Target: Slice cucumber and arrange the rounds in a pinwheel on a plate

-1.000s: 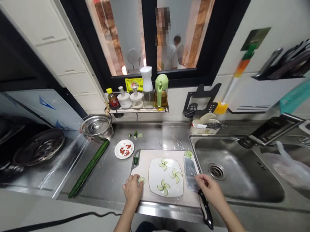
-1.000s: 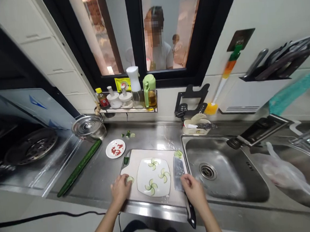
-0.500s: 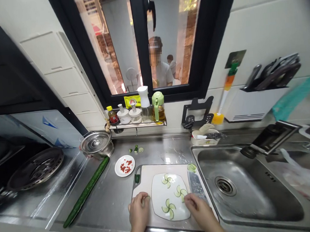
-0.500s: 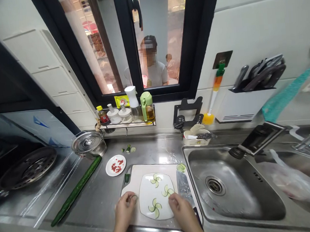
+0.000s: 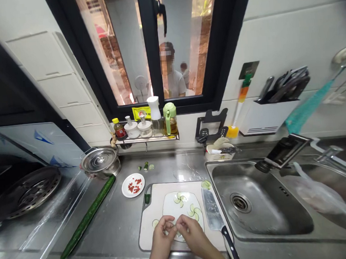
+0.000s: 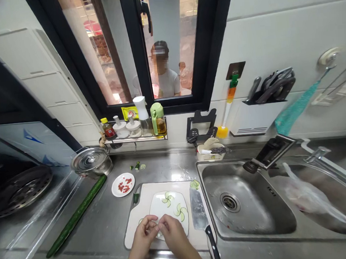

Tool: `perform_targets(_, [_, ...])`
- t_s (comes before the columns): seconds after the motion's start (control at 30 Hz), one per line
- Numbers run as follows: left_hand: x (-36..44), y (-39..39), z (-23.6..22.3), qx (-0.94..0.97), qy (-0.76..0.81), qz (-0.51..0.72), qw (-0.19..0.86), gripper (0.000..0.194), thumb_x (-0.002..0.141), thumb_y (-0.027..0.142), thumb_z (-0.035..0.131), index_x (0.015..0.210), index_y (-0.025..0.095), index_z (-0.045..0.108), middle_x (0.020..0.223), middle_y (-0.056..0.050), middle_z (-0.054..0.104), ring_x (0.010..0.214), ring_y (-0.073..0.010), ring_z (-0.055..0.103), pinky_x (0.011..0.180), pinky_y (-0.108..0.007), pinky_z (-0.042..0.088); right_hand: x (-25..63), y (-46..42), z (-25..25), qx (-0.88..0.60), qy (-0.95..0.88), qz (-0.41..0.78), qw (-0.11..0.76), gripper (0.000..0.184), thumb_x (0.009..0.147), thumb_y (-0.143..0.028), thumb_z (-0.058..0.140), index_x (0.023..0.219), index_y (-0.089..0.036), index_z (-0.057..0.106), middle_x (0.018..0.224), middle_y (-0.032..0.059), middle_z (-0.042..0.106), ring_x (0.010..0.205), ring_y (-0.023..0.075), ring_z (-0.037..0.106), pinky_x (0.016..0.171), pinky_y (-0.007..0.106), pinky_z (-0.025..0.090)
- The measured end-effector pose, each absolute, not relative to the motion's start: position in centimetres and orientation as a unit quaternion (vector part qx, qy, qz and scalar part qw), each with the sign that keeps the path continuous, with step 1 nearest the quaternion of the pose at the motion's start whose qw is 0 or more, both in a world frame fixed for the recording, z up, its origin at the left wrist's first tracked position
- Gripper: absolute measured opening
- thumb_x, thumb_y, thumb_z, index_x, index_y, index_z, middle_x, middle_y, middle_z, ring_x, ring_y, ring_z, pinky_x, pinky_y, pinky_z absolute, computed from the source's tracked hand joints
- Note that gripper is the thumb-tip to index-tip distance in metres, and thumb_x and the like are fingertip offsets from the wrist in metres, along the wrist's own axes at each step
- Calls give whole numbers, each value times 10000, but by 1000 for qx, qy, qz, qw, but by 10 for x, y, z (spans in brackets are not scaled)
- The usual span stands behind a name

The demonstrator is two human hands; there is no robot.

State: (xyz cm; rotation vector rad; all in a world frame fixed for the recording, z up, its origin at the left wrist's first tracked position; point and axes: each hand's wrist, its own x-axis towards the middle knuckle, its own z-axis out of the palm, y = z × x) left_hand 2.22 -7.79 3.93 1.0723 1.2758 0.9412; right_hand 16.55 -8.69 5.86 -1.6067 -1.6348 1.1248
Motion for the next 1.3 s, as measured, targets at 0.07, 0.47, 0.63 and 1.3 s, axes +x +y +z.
perform_targets(0.07, [21, -80, 41, 440, 565, 415, 561, 490, 607, 559, 730, 884, 171, 618, 645, 11, 553, 649, -140, 510, 658, -257, 408, 167, -88, 60, -603, -632, 390, 292, 181, 876, -275, 432, 759, -197, 546, 729, 8, 599, 708, 160, 545, 630, 248, 375])
perform_targets(0.47, [16, -83, 49, 232, 514, 361, 743, 633, 577, 490, 764, 1101, 202, 556, 711, 31, 571, 580, -68, 472, 508, -179, 237, 162, -94, 64, -525, -786, 156, 286, 210, 946, -198, 387, 819, -206, 554, 833, 36, 571, 786, 173, 507, 670, 275, 372])
perform_targets(0.63, [13, -83, 45, 284, 523, 395, 700, 623, 563, 426, 785, 1095, 193, 560, 634, 54, 507, 554, -70, 437, 486, -184, 206, 159, -100, 63, -544, -775, 169, 274, 193, 942, -194, 396, 830, -205, 553, 870, 39, 589, 816, 178, 518, 690, 280, 381])
perform_targets(1.3, [-5, -64, 7, 443, 530, 441, 573, 376, 626, 283, 700, 973, 156, 634, 660, 44, 491, 607, -80, 465, 599, -202, 380, 147, -63, 43, -603, -671, 399, 161, 147, 825, -245, 539, 792, -155, 651, 753, 31, 674, 686, 131, 563, 615, 208, 347])
